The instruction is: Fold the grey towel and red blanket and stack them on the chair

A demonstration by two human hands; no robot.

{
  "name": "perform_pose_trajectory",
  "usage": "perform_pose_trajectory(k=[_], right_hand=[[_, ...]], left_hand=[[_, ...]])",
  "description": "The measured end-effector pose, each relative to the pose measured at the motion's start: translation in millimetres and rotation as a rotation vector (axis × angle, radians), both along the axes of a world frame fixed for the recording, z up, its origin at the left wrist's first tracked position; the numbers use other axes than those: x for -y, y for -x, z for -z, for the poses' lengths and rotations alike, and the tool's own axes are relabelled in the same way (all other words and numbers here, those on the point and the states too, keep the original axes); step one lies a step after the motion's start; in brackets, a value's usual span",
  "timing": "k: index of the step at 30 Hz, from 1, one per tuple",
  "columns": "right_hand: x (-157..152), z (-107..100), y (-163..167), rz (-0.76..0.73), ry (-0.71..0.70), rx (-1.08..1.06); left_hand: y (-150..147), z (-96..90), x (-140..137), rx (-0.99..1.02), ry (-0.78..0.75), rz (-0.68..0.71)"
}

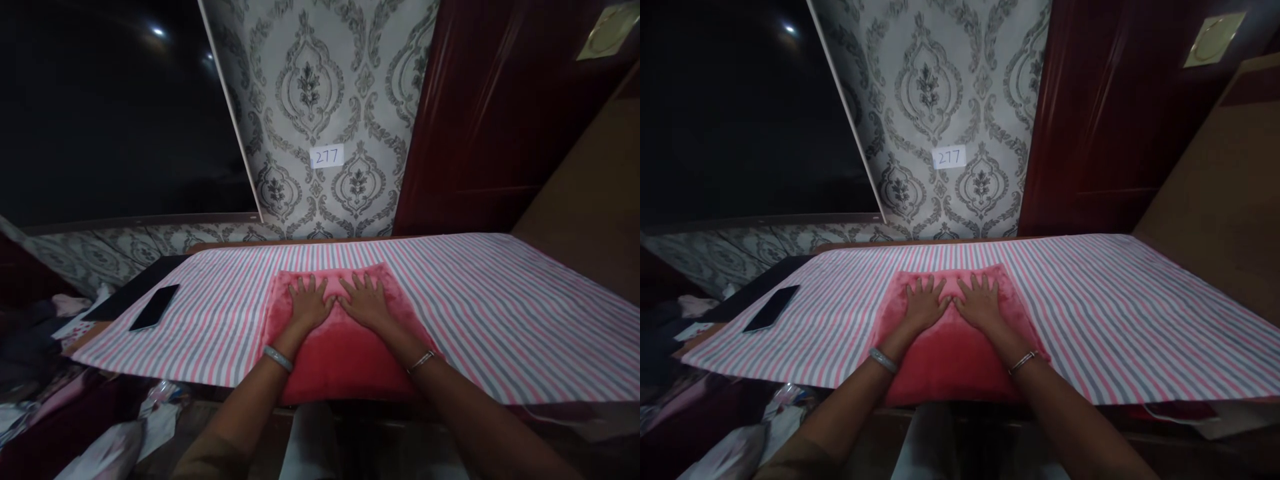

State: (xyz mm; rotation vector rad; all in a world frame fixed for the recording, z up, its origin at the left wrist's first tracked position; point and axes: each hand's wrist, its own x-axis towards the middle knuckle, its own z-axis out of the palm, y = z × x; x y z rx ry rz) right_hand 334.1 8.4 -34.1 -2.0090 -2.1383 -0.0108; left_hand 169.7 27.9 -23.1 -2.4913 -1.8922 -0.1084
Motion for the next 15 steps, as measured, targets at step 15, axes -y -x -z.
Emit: perform_pose_trajectory(k=[15], right_hand=[[1.1,6.8,1.0,-0.004,-0.061,0.029]], left_hand=[[-0.3,-2.4,4.1,0.007,-0.01,-0.006]])
